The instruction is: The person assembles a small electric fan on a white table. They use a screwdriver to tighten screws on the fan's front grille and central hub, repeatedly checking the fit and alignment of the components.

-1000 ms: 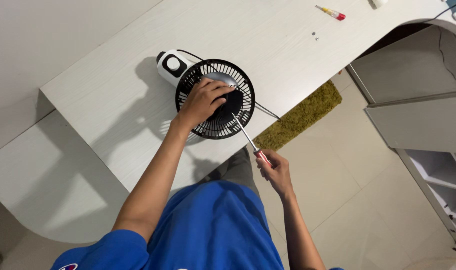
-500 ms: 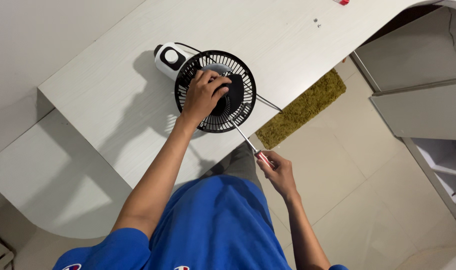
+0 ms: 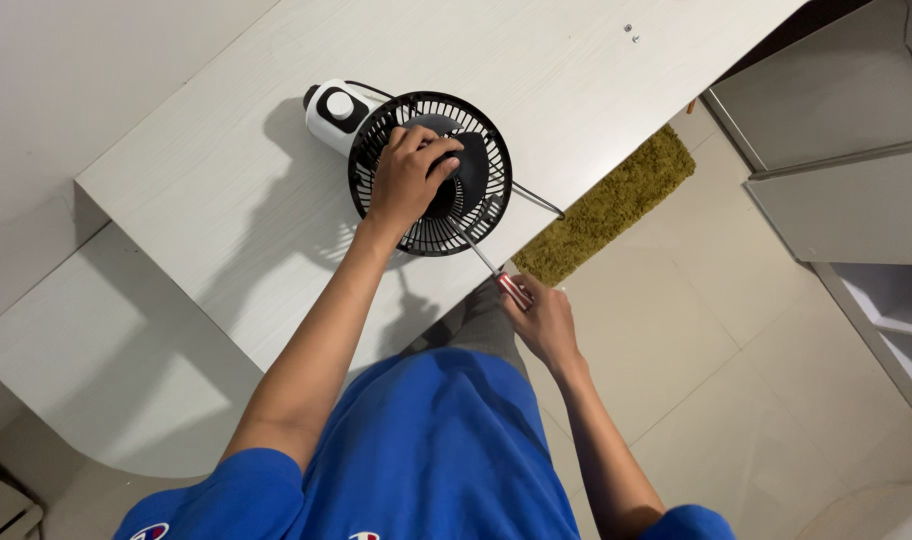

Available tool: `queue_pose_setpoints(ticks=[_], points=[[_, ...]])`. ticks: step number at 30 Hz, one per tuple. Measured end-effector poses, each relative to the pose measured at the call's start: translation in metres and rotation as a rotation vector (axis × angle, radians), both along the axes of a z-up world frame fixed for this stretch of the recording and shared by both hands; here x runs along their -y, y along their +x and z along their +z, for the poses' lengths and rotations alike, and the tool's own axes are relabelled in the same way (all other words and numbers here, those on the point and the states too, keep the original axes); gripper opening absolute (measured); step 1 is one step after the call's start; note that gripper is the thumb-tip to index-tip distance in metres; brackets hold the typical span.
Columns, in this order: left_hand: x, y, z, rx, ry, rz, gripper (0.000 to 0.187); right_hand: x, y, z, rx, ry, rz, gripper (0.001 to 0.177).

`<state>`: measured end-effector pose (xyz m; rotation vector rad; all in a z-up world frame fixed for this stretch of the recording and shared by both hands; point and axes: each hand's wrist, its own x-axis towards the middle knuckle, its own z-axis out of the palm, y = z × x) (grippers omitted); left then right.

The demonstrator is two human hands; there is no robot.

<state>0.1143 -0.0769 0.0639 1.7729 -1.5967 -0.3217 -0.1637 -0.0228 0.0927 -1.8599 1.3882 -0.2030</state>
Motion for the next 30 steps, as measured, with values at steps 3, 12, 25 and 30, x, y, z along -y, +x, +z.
queue_pose_setpoints(ticks=[3, 12, 25, 30], points=[[-0.001, 0.002, -0.001, 0.001, -0.015, -0.018, 0.019, 0.008, 0.009, 0.003, -0.035, -0.022, 0.035, 0.029], [-0.004, 0.006, -0.008, -0.029, -0.016, -0.034, 0.022, 0.021, 0.03, -0.001, -0.13, -0.107, 0.119, 0.026], [-0.002, 0.008, -0.013, -0.064, 0.025, -0.057, 0.024, 0.031, 0.053, 0.001, -0.224, -0.082, 0.155, 0.025], [-0.004, 0.01, -0.013, -0.076, 0.008, -0.061, 0.024, 0.031, 0.054, 0.002, -0.246, -0.095, 0.157, 0.024]])
